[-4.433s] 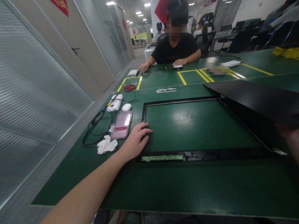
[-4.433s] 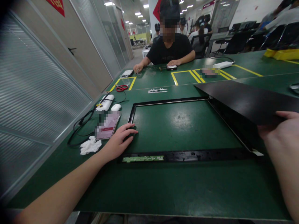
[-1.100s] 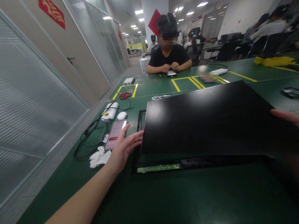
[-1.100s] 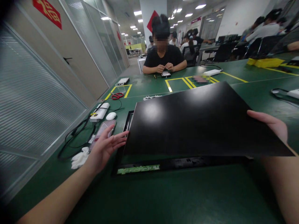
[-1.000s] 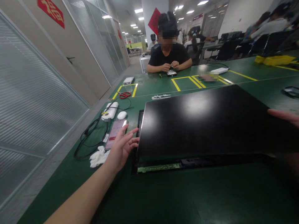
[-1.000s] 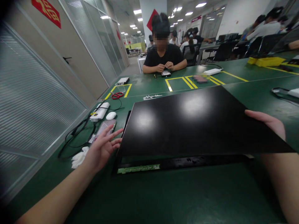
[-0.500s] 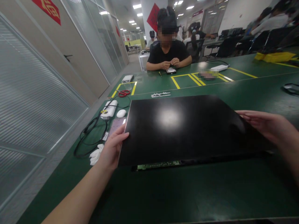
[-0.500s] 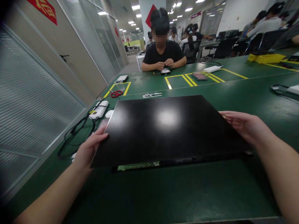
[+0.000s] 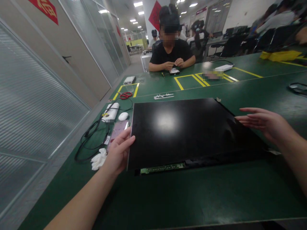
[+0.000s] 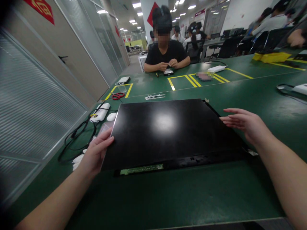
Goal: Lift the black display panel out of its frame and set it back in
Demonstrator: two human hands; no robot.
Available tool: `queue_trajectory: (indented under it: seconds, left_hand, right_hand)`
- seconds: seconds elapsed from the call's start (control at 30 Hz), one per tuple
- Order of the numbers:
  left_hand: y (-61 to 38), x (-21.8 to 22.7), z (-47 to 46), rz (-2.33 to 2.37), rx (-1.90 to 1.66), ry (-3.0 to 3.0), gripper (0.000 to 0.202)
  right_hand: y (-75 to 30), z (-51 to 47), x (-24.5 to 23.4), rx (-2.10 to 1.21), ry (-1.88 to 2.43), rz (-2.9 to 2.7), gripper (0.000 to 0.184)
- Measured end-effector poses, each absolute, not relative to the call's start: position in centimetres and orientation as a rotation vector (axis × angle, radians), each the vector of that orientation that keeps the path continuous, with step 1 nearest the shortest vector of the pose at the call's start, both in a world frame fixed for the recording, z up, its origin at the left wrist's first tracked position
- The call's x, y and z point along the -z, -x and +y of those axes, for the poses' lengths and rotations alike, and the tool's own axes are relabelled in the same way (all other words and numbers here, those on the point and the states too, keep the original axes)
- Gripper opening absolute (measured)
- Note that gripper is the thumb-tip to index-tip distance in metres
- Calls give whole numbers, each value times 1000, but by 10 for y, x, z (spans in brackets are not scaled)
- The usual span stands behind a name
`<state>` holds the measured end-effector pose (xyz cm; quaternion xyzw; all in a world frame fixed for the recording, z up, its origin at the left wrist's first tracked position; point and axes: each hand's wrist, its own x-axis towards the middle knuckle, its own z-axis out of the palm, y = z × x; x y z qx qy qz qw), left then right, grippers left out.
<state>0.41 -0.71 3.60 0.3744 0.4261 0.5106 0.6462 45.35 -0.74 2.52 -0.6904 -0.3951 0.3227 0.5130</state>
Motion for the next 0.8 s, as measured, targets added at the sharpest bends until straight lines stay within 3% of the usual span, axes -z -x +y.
queue_trajectory:
  seconds: [0.23,0.8]
  left_hand:
    - [-3,-31,-4,952,-1186,-877,59]
    - [-10,-17,-9,906,-1136,-996,49]
  right_hand:
    - [-456,-7,-26,-733,1655,-1015,37]
    - [-452,-8,-27,-582,1805,-1028,30]
